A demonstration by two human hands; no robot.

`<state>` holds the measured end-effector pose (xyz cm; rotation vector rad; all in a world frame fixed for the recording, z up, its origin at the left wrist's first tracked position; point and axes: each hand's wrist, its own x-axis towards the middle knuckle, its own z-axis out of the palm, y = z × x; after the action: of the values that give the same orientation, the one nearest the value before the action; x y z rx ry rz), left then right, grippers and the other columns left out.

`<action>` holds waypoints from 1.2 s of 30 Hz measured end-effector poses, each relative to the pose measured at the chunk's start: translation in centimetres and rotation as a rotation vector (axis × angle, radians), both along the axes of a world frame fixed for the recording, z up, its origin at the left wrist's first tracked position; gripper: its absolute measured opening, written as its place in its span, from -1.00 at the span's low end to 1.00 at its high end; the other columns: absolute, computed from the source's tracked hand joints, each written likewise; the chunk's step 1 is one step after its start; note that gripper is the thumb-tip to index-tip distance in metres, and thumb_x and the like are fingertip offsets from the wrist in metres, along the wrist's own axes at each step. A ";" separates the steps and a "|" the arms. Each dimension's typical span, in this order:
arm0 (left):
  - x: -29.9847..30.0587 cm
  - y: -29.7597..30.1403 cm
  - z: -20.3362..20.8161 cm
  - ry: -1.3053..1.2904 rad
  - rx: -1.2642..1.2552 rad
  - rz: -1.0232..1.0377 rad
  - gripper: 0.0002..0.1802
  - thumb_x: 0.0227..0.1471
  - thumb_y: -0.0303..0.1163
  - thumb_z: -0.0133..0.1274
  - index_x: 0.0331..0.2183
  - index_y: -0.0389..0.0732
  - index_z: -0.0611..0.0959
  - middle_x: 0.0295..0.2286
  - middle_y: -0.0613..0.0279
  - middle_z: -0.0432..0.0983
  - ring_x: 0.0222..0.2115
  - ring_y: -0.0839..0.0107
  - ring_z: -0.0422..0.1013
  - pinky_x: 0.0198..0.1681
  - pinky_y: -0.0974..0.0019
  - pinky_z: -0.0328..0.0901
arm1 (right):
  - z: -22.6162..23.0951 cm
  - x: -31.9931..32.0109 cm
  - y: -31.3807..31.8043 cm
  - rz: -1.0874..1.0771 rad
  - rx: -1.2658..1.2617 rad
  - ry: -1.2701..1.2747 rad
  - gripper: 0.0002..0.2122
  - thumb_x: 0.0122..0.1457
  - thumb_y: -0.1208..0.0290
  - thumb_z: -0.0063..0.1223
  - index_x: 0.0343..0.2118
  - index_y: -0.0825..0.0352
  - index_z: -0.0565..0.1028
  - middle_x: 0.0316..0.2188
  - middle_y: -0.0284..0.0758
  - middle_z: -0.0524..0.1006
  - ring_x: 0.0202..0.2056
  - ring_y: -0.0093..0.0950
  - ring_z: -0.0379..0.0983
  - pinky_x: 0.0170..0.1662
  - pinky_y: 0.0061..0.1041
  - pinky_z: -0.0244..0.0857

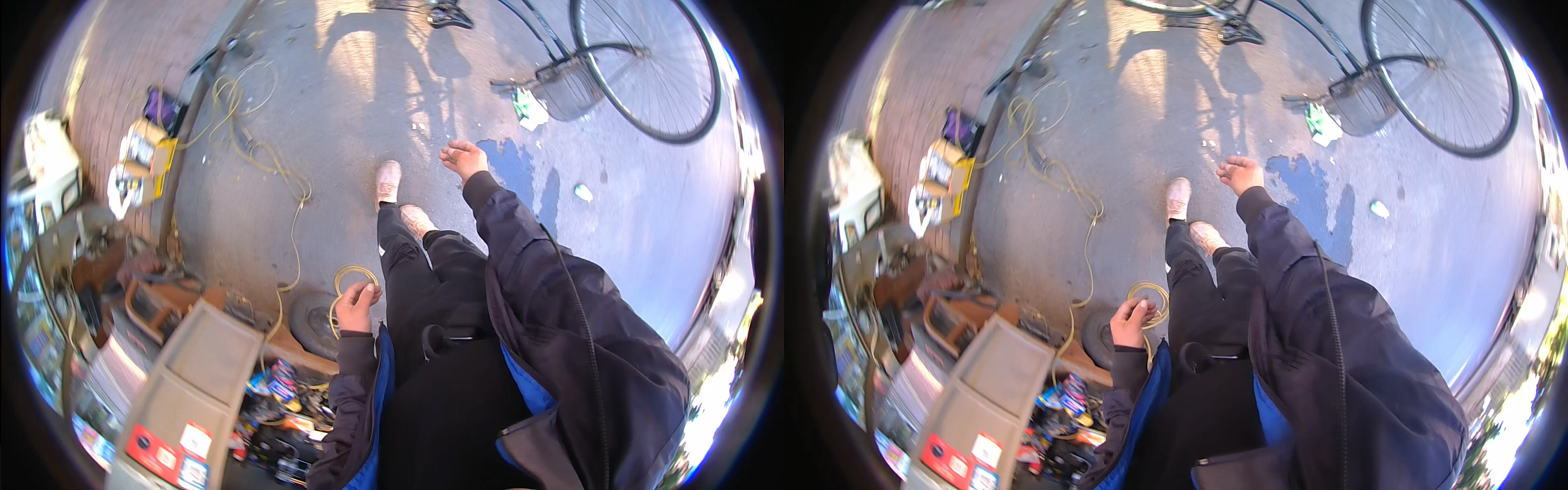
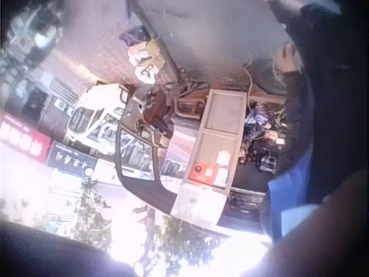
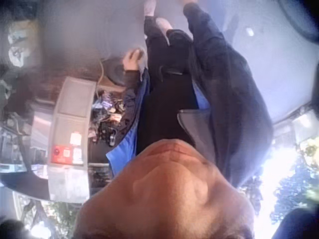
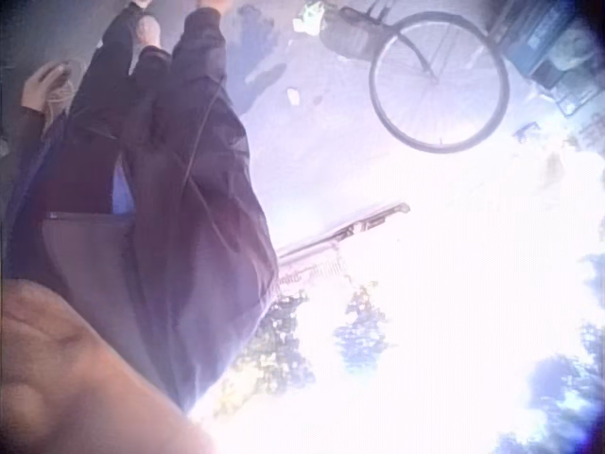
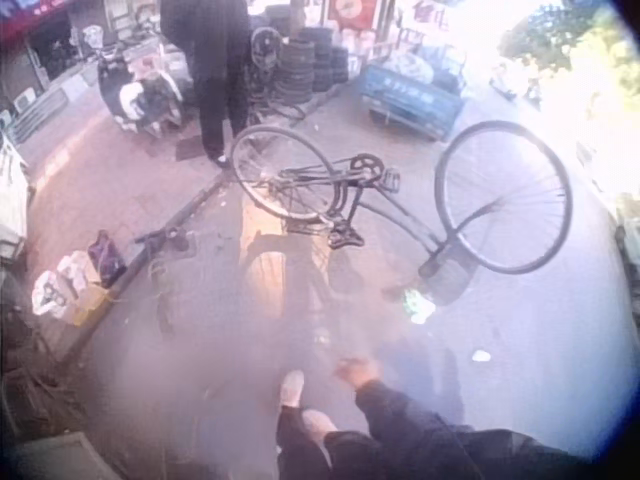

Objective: The person removes a bicycle tire from the rim. They use tire levers to pry the tire bead over the rim edge, then pull the inner tube out from between the tire and rim.

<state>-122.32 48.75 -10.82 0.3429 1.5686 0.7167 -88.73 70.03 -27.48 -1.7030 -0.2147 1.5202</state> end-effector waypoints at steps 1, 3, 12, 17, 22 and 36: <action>0.0 2.1 -1.5 -0.039 -0.003 -0.052 -0.76 0.23 -0.43 0.12 -0.16 -0.43 0.64 -0.31 0.02 0.65 -0.29 0.30 0.61 -0.15 0.27 0.53 | -0.2 1.3 -0.4 -0.031 -0.009 -0.014 -0.73 0.24 0.66 0.03 0.00 0.54 0.44 -0.15 -0.04 0.63 -0.19 -0.28 0.65 -0.17 -0.39 0.57; 0.7 5.9 -5.3 -0.107 -0.100 -0.109 -0.76 0.24 -0.42 0.11 -0.17 -0.42 0.65 -0.32 0.02 0.65 -0.31 0.30 0.60 -0.18 0.29 0.52 | -1.0 3.4 -1.3 -0.051 -0.033 -0.097 -0.73 0.25 0.65 0.01 0.01 0.58 0.45 -0.16 -0.04 0.63 -0.20 -0.29 0.65 -0.17 -0.40 0.57; 7.1 11.7 -19.6 -0.583 -0.458 -0.038 -0.78 0.29 -0.35 0.04 -0.16 -0.30 0.63 -0.40 0.13 0.63 -0.51 0.42 0.52 -0.47 0.40 0.40 | -9.4 4.8 -4.6 -0.232 -0.326 -0.026 -0.68 0.21 0.70 -0.05 0.05 0.57 0.41 -0.09 -0.06 0.57 -0.09 -0.27 0.60 -0.03 -0.36 0.52; 7.8 10.5 -23.8 -0.912 -0.812 0.100 -0.65 0.30 -0.20 0.04 -0.02 -0.22 0.59 -0.23 0.12 0.58 -0.38 0.38 0.43 -0.36 0.35 0.32 | -19.7 4.3 -3.5 -0.310 -0.382 -0.006 -0.72 0.19 0.70 -0.02 -0.02 0.55 0.47 -0.19 -0.13 0.61 -0.23 -0.35 0.62 -0.14 -0.42 0.52; 8.2 11.2 -26.3 -1.068 -0.899 0.161 -0.46 0.32 -0.14 0.01 0.20 -0.19 0.38 0.00 0.00 0.48 -0.21 0.30 0.48 -0.22 0.29 0.37 | -34.0 6.5 -1.8 -0.299 -0.339 0.020 -0.71 0.24 0.61 0.06 0.01 0.58 0.46 -0.14 -0.11 0.59 -0.14 -0.33 0.60 -0.07 -0.39 0.54; 10.9 16.5 -26.7 -1.097 -0.886 -0.045 -0.31 0.29 -0.04 0.01 0.29 -0.14 0.25 0.17 -0.04 0.28 -0.07 0.22 0.37 -0.15 0.27 0.30 | -49.6 26.0 4.4 -0.223 0.061 -0.467 -0.57 0.19 0.67 0.04 0.16 0.48 0.40 -0.22 -0.14 0.61 -0.25 -0.37 0.60 -0.17 -0.44 0.51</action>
<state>-111.38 65.23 -37.49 -0.5988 0.6757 0.0451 -62.77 74.48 -77.04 -1.9415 -0.2974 0.9330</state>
